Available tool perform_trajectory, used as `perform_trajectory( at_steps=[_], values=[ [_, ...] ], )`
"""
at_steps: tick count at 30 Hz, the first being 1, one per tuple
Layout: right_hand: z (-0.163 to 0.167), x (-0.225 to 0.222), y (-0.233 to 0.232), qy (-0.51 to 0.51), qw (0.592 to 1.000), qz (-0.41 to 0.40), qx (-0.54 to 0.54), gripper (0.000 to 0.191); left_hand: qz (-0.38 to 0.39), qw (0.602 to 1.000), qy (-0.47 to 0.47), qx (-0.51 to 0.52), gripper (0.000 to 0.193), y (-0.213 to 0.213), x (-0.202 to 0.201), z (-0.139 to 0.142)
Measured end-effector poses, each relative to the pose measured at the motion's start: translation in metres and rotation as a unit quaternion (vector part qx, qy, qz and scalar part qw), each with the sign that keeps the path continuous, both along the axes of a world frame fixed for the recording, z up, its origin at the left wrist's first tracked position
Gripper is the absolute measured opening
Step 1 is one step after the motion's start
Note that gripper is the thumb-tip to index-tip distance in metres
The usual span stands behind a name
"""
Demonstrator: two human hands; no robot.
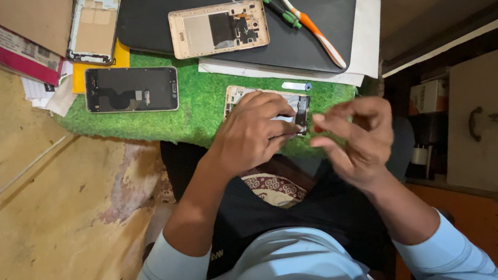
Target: The person repairs a disassembled smartphone at a workbench. They handle the phone's mid-frame and small internal components, use a toothbrush on the chassis, pick at parts with tweezers, and drive screws with a red-handled screwdriver while other phone parts and tools lie on the mat.
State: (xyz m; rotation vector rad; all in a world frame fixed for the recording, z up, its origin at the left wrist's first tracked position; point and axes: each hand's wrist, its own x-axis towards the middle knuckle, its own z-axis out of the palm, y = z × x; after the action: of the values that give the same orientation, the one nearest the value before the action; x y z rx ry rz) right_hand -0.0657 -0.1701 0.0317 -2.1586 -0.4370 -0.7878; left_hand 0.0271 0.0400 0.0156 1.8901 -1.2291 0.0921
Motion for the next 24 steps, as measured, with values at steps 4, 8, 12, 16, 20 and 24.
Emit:
perform_trajectory(
  at_steps=[4, 8, 12, 16, 20, 24],
  values=[
    [0.010, 0.007, -0.002, 0.116, 0.986, 0.102, 0.057, 0.033, 0.007, 1.000, -0.005, -0.021, 0.016, -0.002, 0.001, -0.001],
    [0.016, 0.009, 0.005, 0.014, 0.997, 0.069, 0.024, 0.030, 0.001, 1.000, 0.003, -0.013, 0.019, 0.000, 0.001, 0.001],
    [0.019, 0.008, 0.005, 0.033, 0.998, 0.057, 0.022, 0.032, 0.004, 0.999, -0.017, -0.029, 0.013, -0.001, 0.001, 0.002],
    [0.017, 0.003, 0.000, 0.108, 0.989, 0.097, 0.041, 0.033, -0.001, 1.000, 0.000, -0.024, 0.024, 0.001, 0.002, 0.004],
    [0.013, 0.002, 0.001, 0.020, 1.000, 0.003, -0.016, 0.036, 0.002, 1.000, -0.012, -0.025, 0.014, 0.000, 0.002, 0.005],
    [0.013, 0.002, 0.005, 0.047, 0.997, 0.054, -0.007, 0.032, 0.004, 1.000, -0.005, -0.029, 0.015, -0.001, 0.000, 0.004]
  ],
)
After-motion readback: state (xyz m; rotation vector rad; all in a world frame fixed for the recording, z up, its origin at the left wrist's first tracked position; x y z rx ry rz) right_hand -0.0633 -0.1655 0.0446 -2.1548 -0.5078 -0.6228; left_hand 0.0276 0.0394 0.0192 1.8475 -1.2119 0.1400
